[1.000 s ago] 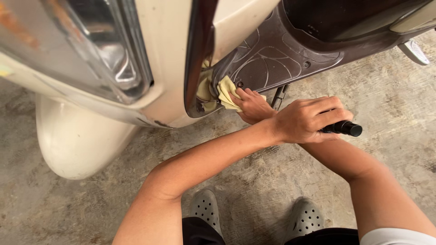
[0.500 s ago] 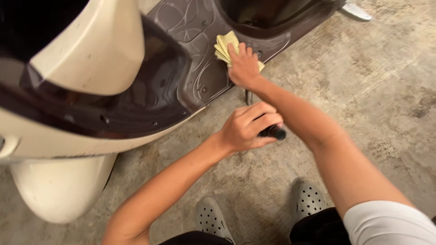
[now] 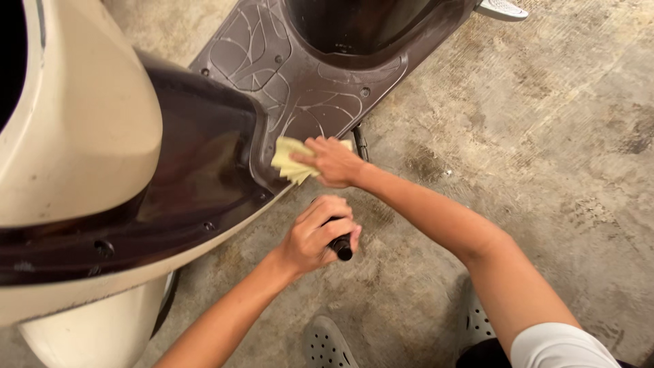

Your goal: The person cleans the lower body panels and floorboard of a scooter using a spray bottle and a yellow cloth. They repeatedly spray the surface and wipe it down, moving from the side panel to the footrest area.

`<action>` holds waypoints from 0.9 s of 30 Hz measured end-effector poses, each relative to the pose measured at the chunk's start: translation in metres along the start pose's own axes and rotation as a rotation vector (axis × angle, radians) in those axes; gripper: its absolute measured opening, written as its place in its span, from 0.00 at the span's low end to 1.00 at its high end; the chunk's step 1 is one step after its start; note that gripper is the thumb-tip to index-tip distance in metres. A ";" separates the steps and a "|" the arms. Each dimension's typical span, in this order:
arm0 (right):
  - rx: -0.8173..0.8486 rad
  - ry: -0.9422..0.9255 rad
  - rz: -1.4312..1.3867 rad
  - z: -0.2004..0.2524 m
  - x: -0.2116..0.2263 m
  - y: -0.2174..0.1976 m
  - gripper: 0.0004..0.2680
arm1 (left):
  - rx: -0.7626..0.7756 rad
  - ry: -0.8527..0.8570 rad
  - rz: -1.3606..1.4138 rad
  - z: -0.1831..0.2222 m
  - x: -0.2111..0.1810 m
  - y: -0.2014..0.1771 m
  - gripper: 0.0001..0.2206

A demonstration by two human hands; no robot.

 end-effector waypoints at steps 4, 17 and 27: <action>-0.386 0.240 0.292 -0.008 -0.062 -0.037 0.28 | -0.007 -0.046 -0.044 0.014 0.002 -0.013 0.13; -0.285 0.314 0.475 -0.001 -0.117 -0.052 0.27 | -0.029 -0.073 -0.011 0.014 0.022 -0.018 0.13; -0.477 0.455 0.731 -0.048 -0.150 -0.054 0.32 | -0.001 -0.083 0.022 0.023 0.037 -0.001 0.12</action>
Point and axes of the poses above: each hand's wrist, its own z-axis away from the middle knuckle, its own y-axis out of the palm, x = y × z, the point moved 1 cm from there along -z, towards the middle knuckle, and after that the axes turned 4 degrees about z, right-handed, at the moved point
